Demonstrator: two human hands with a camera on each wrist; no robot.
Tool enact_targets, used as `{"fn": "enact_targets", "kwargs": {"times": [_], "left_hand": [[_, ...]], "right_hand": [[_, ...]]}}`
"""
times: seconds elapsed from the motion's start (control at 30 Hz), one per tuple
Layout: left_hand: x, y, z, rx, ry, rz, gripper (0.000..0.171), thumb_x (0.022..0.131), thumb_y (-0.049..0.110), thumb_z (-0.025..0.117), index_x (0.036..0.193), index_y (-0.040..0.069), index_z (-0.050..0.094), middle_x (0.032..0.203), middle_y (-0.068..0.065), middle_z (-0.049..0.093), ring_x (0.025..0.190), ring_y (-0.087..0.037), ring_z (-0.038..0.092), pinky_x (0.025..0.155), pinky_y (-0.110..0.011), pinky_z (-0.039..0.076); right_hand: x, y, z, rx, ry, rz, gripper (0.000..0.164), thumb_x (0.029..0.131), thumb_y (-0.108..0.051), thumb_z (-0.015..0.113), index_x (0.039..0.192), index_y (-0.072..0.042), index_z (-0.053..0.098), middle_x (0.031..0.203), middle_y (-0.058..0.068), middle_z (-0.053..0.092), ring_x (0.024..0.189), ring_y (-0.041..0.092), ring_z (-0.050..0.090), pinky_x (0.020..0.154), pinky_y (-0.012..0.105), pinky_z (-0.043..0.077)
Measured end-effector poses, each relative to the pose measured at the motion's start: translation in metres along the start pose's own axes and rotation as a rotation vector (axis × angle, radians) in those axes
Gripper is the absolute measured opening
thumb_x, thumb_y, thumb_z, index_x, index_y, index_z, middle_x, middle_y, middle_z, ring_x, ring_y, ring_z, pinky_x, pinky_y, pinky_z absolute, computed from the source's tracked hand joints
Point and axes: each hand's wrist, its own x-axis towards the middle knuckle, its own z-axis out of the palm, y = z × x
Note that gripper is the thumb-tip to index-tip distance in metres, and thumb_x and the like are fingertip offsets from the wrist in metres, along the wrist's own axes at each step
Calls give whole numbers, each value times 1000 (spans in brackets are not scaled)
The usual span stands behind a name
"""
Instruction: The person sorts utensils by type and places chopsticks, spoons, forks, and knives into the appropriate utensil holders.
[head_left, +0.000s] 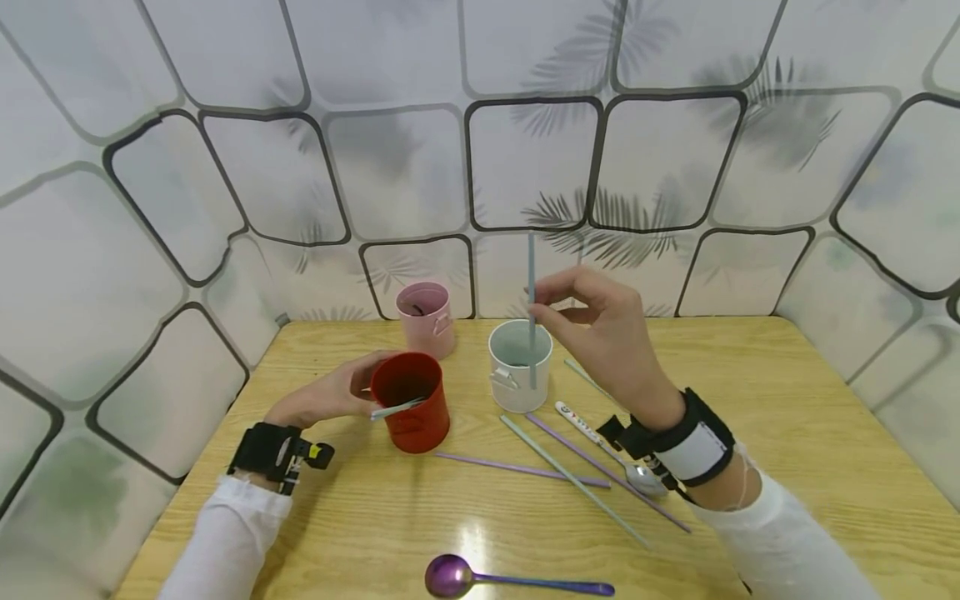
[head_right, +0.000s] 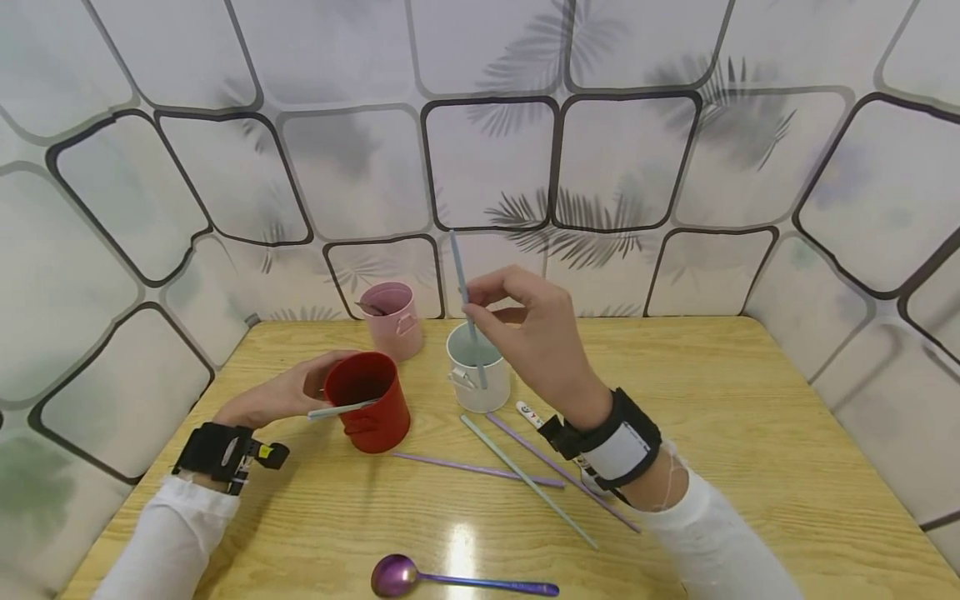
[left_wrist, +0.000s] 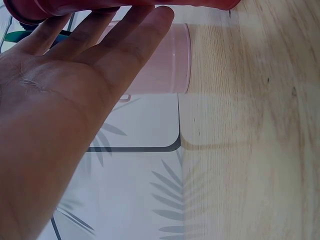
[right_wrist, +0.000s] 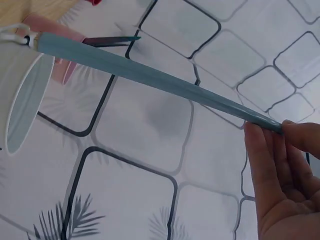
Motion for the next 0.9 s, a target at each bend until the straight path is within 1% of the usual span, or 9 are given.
{"fn": "enact_targets", "kwargs": {"times": [0.07,0.2,0.33,0.43,0.57,0.67,0.83,0.9], "left_hand": [[0,0,0,1,2,-1,83,88,9,82,157,3,36,153,-21,48,140,-39,44,108,-35,46],[-1,0,1,4,5,-4,83,88,9,81,157,3,36,153,-21,48,141,-40,44,108,-37,46],[0,-1,0,-8,-4,2,82,89,6,80,158,2,34,154,-23,46,141,-39,44,107,-39,48],[1,-1,-1,-7,-6,7,82,90,6,79,158,2,34,154,-23,46,141,-35,44,106,-37,48],[1,0,-1,-14,-13,7,80,91,5,78,158,2,34,154,-23,46,141,-29,45,105,-33,48],[2,0,-1,-20,-20,7,80,92,5,77,158,3,33,154,-23,45,141,-24,46,106,-32,47],[2,0,-1,-3,-9,3,79,92,7,77,158,5,34,155,-19,46,139,-17,47,107,-31,46],[1,0,0,6,-2,-5,79,92,8,78,158,5,35,154,-18,47,138,-15,48,107,-30,46]], "right_hand": [[-1,-2,8,69,1,-39,20,86,13,76,101,0,73,98,9,72,91,15,69,72,29,61],[-2,-7,24,160,3,-114,20,85,16,75,99,1,72,96,11,72,91,17,71,72,32,62],[-3,-13,39,226,14,-165,20,85,16,75,98,3,70,96,12,71,91,18,70,74,33,62],[-4,-16,48,266,32,-190,20,84,18,74,99,6,69,96,14,69,92,18,70,76,35,62],[-4,-19,62,289,52,-212,21,84,19,74,100,7,68,96,17,68,93,20,69,77,38,62],[-5,-19,73,295,41,-228,24,82,20,74,99,6,68,96,18,68,92,24,70,76,39,62],[-10,-13,93,252,-48,-272,26,81,20,75,98,1,67,98,16,69,93,26,70,77,35,62],[-13,-8,101,223,-83,-290,25,83,16,76,98,-1,68,99,14,69,95,24,70,78,32,62]]}}
